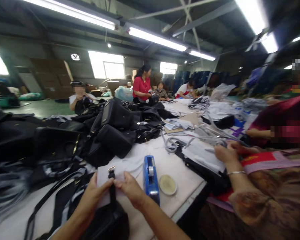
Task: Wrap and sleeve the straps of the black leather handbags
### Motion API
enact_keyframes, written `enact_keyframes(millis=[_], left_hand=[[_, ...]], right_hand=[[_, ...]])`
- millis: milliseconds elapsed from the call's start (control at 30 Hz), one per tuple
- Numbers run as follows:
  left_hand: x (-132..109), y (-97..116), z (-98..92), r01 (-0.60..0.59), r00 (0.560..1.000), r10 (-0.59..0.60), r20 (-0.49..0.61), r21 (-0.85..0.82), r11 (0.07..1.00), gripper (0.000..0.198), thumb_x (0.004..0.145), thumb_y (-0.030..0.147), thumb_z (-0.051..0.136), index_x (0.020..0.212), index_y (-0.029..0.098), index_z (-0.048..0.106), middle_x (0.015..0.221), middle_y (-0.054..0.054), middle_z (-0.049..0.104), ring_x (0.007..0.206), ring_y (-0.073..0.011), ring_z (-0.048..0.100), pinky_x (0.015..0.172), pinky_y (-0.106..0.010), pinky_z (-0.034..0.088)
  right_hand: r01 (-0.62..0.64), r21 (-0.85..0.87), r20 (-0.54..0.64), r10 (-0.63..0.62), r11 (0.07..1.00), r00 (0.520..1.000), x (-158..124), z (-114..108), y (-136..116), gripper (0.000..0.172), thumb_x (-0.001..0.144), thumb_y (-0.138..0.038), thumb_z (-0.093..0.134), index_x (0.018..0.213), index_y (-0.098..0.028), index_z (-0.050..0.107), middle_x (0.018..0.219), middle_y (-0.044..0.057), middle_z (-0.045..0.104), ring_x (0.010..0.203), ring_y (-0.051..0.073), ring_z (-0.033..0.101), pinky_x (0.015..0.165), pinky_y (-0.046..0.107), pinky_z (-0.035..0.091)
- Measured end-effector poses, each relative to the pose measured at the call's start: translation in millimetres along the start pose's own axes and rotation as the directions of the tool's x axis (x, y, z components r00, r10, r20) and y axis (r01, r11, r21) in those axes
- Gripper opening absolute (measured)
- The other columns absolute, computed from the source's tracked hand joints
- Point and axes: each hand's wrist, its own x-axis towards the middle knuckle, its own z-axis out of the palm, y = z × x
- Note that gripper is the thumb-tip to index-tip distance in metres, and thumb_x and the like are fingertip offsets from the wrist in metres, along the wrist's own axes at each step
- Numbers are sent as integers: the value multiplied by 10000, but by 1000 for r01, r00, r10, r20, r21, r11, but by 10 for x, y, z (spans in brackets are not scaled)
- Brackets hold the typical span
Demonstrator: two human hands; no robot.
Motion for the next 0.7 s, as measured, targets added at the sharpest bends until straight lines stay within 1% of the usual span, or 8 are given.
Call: enact_keyframes(millis=[67, 133, 233, 367, 433, 533, 600, 700], left_hand=[[-103, 36, 21, 181, 969, -129, 210, -255, 950, 601, 761, 376, 697, 1285, 159, 500, 1222, -154, 618, 1107, -333, 591, 975, -467, 458], [-160, 42, 42, 280, 942, -178, 283, -377, 883, 471, 780, 324, 696, 1191, 125, 580, 1127, -159, 667, 1013, -306, 640, 935, -426, 487], [-187, 37, 85, 248, 958, -147, 246, -457, 854, 374, 809, 301, 678, 1133, 121, 627, 1120, -147, 676, 993, -263, 647, 937, -369, 481], [-167, 38, 155, 153, 971, -53, 233, -439, 885, 365, 825, 316, 660, 1135, 125, 638, 1135, -139, 673, 1021, -256, 635, 934, -341, 471], [-151, 33, 179, 115, 975, -21, 222, -419, 901, 393, 825, 343, 655, 1154, 130, 633, 1119, -139, 679, 1018, -263, 635, 937, -357, 467], [-122, 13, 196, 101, 982, -36, 183, -355, 929, 435, 806, 396, 665, 1167, 155, 632, 1104, -125, 685, 999, -266, 640, 915, -374, 478], [-87, -3, 206, 117, 984, -70, 162, -306, 945, 459, 770, 423, 695, 1145, 163, 644, 1080, -115, 693, 968, -266, 647, 880, -374, 494], [-3, -31, 226, 123, 984, -78, 161, -289, 949, 514, 679, 441, 766, 1091, 149, 670, 983, -109, 713, 888, -268, 659, 825, -369, 507]], right_hand=[[38, -36, 38, -37, 999, 999, -20, 21, -38, 421, 757, -372, 698, 1119, -200, 568, 1049, 37, 643, 1006, 205, 588, 952, 369, 430], [50, -68, 102, -42, 996, 994, -14, 7, -90, 407, 782, -382, 668, 1136, -211, 563, 1068, 33, 637, 1023, 206, 582, 972, 374, 419], [37, -188, 131, -12, 981, 991, -1, -47, -130, 379, 796, -415, 641, 1104, -202, 582, 1026, 31, 645, 986, 205, 591, 940, 363, 438], [6, -434, -21, -16, 901, 1000, 22, -112, -110, 350, 798, -466, 619, 992, -177, 586, 848, 27, 656, 805, 184, 610, 750, 305, 485], [18, -533, -103, -86, 846, 991, 41, -119, -124, 347, 815, -472, 594, 1004, -181, 573, 858, 33, 657, 781, 171, 607, 722, 291, 477], [58, -668, -203, -257, 741, 945, 92, -101, -191, 417, 764, -438, 664, 1092, -201, 562, 979, 47, 649, 842, 173, 596, 769, 297, 461], [84, -626, -179, -248, 775, 952, 146, -86, -231, 423, 744, -415, 687, 1093, -205, 573, 998, 45, 650, 875, 182, 595, 783, 300, 459], [103, -363, -81, -142, 926, 987, 228, -70, -238, 338, 786, -418, 645, 1023, -182, 602, 962, 40, 663, 894, 190, 606, 786, 294, 469]])
